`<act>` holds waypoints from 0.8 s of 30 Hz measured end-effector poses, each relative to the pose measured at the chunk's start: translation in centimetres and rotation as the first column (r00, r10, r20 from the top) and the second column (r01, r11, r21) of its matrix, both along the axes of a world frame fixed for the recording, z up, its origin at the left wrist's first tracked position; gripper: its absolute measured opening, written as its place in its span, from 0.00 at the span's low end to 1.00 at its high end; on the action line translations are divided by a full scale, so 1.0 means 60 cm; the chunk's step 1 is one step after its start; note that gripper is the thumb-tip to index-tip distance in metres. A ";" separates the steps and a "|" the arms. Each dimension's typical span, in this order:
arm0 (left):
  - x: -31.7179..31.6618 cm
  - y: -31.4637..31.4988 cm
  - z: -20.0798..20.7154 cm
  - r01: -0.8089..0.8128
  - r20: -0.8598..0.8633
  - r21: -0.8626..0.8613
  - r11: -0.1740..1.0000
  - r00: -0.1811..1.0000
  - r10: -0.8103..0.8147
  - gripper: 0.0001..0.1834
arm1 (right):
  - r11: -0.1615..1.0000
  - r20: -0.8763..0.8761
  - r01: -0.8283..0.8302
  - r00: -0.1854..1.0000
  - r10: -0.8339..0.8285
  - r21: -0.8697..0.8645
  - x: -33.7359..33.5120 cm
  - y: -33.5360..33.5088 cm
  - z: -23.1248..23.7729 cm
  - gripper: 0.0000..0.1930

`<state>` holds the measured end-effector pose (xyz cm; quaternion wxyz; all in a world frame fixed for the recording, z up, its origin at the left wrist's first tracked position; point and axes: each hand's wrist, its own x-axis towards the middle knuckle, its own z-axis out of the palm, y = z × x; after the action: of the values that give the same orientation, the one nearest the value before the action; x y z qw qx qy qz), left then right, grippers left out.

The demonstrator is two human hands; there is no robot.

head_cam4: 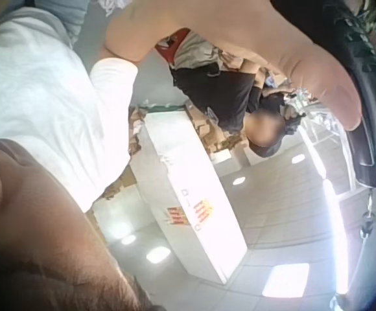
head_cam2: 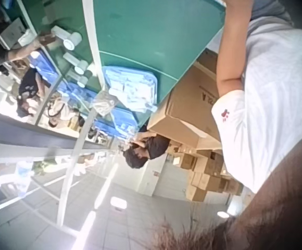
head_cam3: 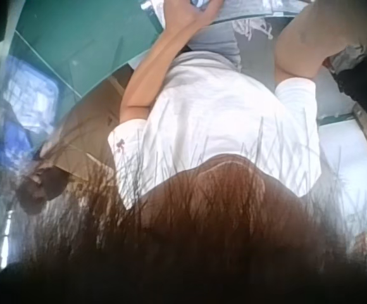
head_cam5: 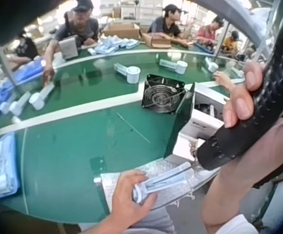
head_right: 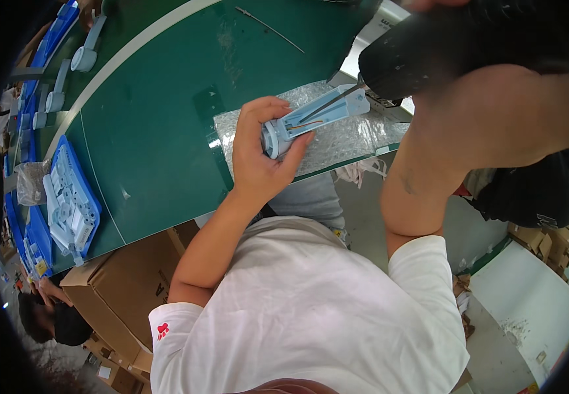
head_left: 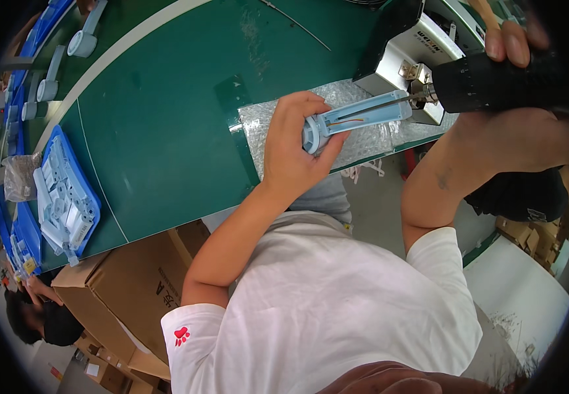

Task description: The person assembles small electronic components on a factory floor. They use a handheld power tool to drive screws into light blue plastic housings, securing internal parts. The person handles the components one at a time, picking them from a tray, working on them, and placing them aside.

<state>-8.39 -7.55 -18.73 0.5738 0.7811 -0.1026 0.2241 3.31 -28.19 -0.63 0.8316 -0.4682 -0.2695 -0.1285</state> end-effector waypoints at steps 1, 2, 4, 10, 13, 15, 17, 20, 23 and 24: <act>0.000 0.000 -0.001 -0.002 0.010 0.009 1.000 1.000 0.002 0.25 | 1.000 -0.005 -0.002 1.000 0.002 -0.001 0.000 -0.002 -0.002 0.29; 0.001 0.001 0.000 -0.001 0.003 0.002 1.000 1.000 0.001 0.25 | 1.000 -0.008 -0.006 1.000 0.006 -0.007 0.000 -0.002 -0.001 0.29; 0.000 0.001 0.002 0.000 -0.011 -0.010 1.000 1.000 0.000 0.25 | 1.000 -0.019 -0.014 1.000 0.014 -0.011 0.000 -0.004 -0.002 0.30; 0.001 0.002 0.000 -0.006 -0.005 -0.007 1.000 1.000 0.006 0.25 | 0.998 -0.080 -0.062 0.995 0.063 0.010 0.004 -0.019 0.005 0.30; 0.001 0.000 -0.002 -0.013 0.009 -0.001 1.000 1.000 0.013 0.25 | 0.999 -0.036 0.004 0.999 -0.006 -0.046 -0.001 -0.009 0.005 0.29; 0.001 0.000 -0.001 -0.018 0.000 0.002 1.000 1.000 0.018 0.25 | 0.997 0.001 0.030 1.000 -0.030 -0.069 -0.006 0.000 0.004 0.29; 0.000 -0.001 0.000 -0.021 -0.011 -0.002 1.000 1.000 0.021 0.25 | 0.994 0.036 0.057 0.998 -0.054 -0.091 -0.011 0.007 0.000 0.29; 0.000 -0.004 0.000 -0.031 -0.010 -0.013 0.999 0.999 0.031 0.25 | 0.998 0.050 -0.028 0.998 0.030 -0.049 -0.014 0.000 -0.008 0.29; 0.002 -0.006 0.000 -0.047 0.014 -0.007 0.999 0.999 0.047 0.25 | 0.998 0.043 -0.043 0.998 0.041 0.048 -0.021 -0.002 -0.025 0.32; 0.002 -0.006 -0.001 -0.046 0.014 -0.002 0.999 0.999 0.046 0.26 | 0.998 0.049 -0.027 0.999 0.024 0.062 -0.021 -0.001 -0.028 0.33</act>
<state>-8.29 -7.91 -18.81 0.5684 0.7811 -0.0883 0.2429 2.03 -28.28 -2.34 0.8407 -0.4352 -0.2913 -0.1375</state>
